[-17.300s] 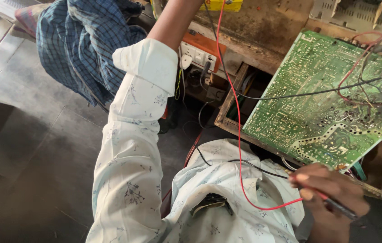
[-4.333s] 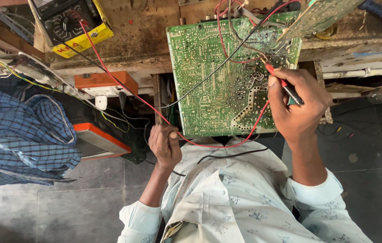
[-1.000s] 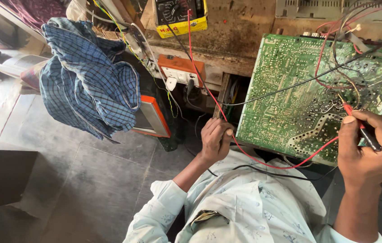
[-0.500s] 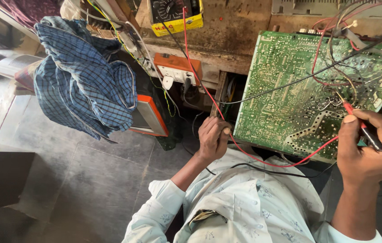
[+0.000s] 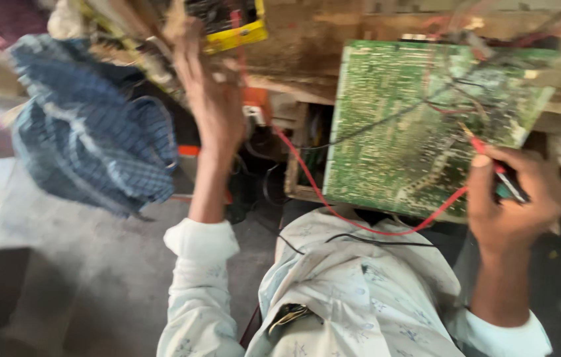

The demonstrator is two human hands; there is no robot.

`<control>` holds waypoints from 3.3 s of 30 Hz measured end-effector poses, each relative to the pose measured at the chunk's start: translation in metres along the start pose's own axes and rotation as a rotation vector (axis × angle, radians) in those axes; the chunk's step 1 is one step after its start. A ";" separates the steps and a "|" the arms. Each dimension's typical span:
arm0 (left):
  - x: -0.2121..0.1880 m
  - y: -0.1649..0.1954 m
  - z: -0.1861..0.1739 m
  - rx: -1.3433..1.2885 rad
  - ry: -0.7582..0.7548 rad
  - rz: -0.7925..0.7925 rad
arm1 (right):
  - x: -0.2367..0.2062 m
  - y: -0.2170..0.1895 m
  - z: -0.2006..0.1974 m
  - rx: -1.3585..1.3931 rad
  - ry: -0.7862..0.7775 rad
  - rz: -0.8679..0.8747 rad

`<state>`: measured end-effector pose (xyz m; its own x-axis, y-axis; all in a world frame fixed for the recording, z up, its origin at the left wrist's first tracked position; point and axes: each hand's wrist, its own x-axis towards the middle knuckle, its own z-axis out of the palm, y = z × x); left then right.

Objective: The person sits at a repair workbench and tests a large green circuit board using multimeter probes, touching the probe tips to different points on the board while adjusting the multimeter. They also handle a soldering iron and a small component, repositioning the board and probing its underside.

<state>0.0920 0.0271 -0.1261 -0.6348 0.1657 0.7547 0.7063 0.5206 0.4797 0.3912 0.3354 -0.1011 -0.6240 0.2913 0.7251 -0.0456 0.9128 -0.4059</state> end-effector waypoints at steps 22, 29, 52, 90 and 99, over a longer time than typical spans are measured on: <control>0.002 0.015 0.008 -0.083 -0.180 0.009 | 0.018 -0.022 0.005 0.148 -0.019 0.098; -0.011 0.005 0.019 -0.149 -0.110 -0.016 | 0.015 -0.019 0.008 0.130 -0.025 0.109; -0.021 -0.015 0.026 -0.196 -0.076 -0.132 | 0.011 -0.019 0.001 0.109 0.028 0.103; -0.014 -0.019 0.019 -0.019 -0.209 -0.081 | 0.012 -0.014 -0.007 0.090 0.054 0.088; -0.015 -0.016 0.018 -0.034 -0.208 -0.119 | 0.016 -0.017 -0.005 0.129 0.040 0.080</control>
<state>0.0842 0.0315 -0.1533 -0.7627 0.2759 0.5850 0.6305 0.5187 0.5774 0.3862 0.3260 -0.0799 -0.5982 0.3752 0.7081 -0.0985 0.8425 -0.5296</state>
